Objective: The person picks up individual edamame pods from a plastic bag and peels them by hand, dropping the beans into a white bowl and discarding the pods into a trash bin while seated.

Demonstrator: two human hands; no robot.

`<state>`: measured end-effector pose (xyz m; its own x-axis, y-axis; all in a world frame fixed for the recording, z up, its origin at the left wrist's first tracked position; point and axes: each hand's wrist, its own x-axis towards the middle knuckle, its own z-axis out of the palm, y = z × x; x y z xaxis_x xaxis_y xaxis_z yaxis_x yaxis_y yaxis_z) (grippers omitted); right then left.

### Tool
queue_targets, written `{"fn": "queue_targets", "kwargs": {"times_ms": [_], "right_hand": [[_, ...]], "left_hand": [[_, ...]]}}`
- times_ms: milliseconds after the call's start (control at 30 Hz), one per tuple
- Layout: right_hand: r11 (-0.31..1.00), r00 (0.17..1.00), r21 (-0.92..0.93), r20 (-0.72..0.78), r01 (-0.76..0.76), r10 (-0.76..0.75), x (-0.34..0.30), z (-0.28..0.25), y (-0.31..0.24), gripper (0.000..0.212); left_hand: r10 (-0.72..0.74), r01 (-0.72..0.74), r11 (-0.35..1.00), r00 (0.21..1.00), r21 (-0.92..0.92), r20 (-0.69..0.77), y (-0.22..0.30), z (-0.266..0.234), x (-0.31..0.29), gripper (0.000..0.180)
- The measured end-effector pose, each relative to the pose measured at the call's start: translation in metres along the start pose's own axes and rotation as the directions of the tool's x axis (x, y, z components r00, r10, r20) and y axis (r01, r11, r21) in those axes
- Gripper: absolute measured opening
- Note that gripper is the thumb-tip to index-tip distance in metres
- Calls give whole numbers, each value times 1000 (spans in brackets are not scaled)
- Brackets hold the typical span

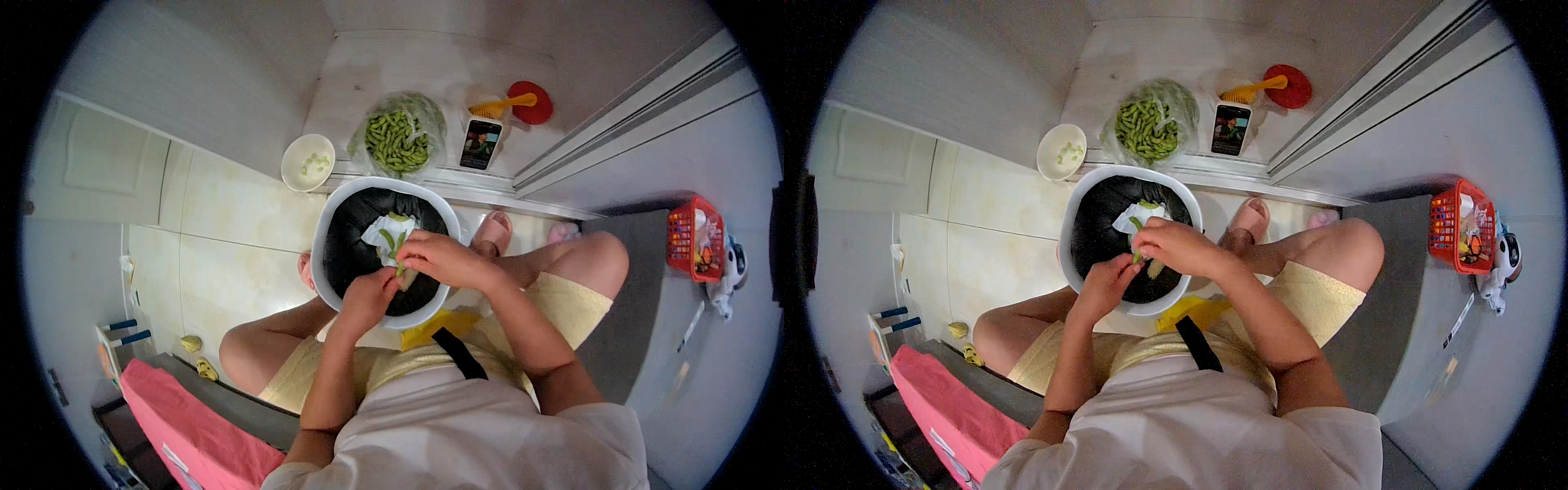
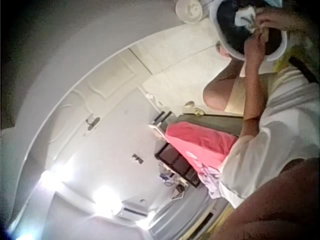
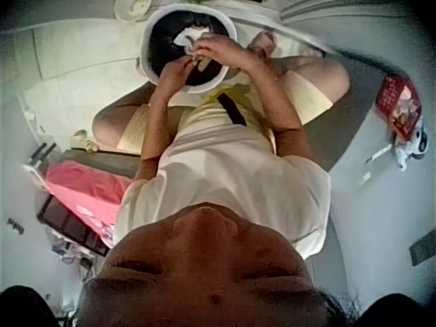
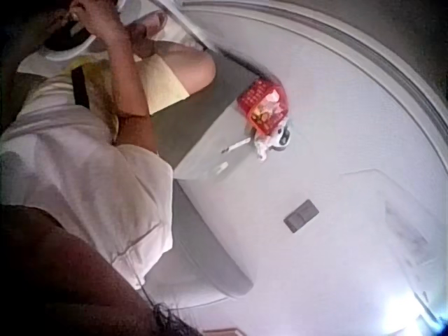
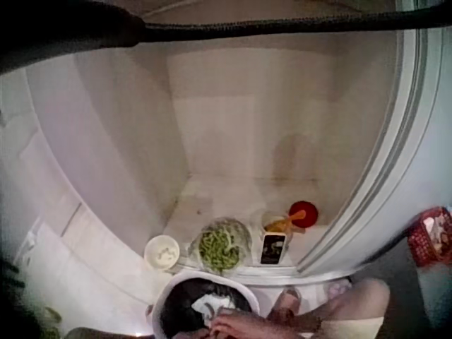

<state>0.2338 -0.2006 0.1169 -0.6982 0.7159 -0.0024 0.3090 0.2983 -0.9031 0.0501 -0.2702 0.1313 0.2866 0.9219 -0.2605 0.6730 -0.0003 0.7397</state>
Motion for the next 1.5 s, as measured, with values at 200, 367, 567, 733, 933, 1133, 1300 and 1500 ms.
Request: {"fn": "queue_targets", "kwargs": {"times_ms": [200, 367, 567, 733, 933, 1133, 1300, 1500], "right_hand": [[832, 935, 466, -30, -301, 355, -5, 28, 12, 18], [821, 930, 461, 25, -336, 367, -6, 35, 18, 15], [836, 937, 455, -11, -307, 350, -6, 47, 29, 14], [787, 899, 499, -34, -363, 437, -1, 51, 21, 15], [478, 832, 761, 142, -438, 536, 3, 45, 13, 11], [405, 838, 801, 206, -442, 505, 3, 46, 14, 11], [384, 843, 813, 223, -438, 490, 3, 42, 11, 9], [252, 857, 862, 317, -439, 407, 0, 35, 14, 9]], "left_hand": [[-11, 30, 995, 983, 98, -182, 2, 5, 0, 20], [-6, 39, 976, 988, 212, -155, -3, 16, -4, 21], [41, 0, 970, 986, 245, -161, -6, 23, -5, 21], [68, -52, 995, 979, 89, -194, -6, 21, -6, 20], [-221, 213, 697, 972, -684, 78, -4, 16, -2, 20], [-233, 329, 415, 940, -848, 250, -7, 16, -4, 24], [-259, 348, 500, 934, -793, 247, -5, 11, -4, 24], [-112, 363, 385, 931, -848, 348, -11, 3, -4, 24]]}}
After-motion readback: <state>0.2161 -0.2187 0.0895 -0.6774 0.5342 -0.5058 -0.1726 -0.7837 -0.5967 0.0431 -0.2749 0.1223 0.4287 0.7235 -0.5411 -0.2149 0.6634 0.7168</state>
